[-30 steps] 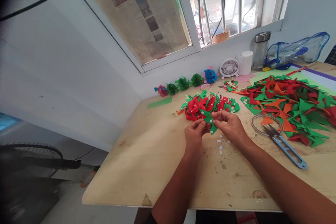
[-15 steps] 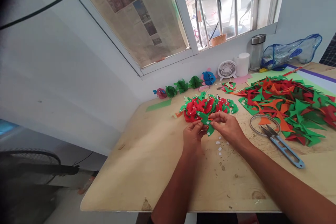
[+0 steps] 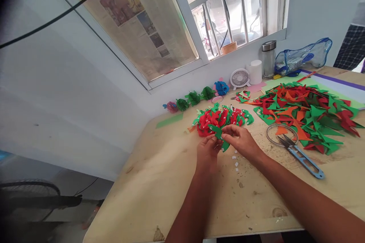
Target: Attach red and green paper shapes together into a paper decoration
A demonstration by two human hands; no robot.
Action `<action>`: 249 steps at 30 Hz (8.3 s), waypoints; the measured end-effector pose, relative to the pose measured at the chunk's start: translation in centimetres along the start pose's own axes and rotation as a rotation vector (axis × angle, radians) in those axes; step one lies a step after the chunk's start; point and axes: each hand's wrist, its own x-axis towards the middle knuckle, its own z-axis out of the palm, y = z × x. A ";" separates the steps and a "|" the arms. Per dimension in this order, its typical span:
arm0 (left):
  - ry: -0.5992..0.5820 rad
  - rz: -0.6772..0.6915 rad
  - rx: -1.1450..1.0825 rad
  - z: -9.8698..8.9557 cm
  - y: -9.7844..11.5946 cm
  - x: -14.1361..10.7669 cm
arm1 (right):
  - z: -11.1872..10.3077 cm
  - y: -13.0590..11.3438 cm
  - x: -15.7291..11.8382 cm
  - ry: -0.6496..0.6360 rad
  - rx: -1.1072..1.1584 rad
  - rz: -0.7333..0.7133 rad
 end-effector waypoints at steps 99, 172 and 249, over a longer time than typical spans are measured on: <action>-0.086 -0.033 0.115 0.5 -0.1 -0.1 | -0.2 0.5 0.1 0.043 0.119 0.060; -0.222 0.292 0.393 0.6 -1.2 -1.0 | -1.2 1.5 1.1 0.005 0.462 0.179; 0.171 0.259 0.254 0.3 0.4 0.0 | -0.1 1.2 0.0 0.069 -0.337 -0.292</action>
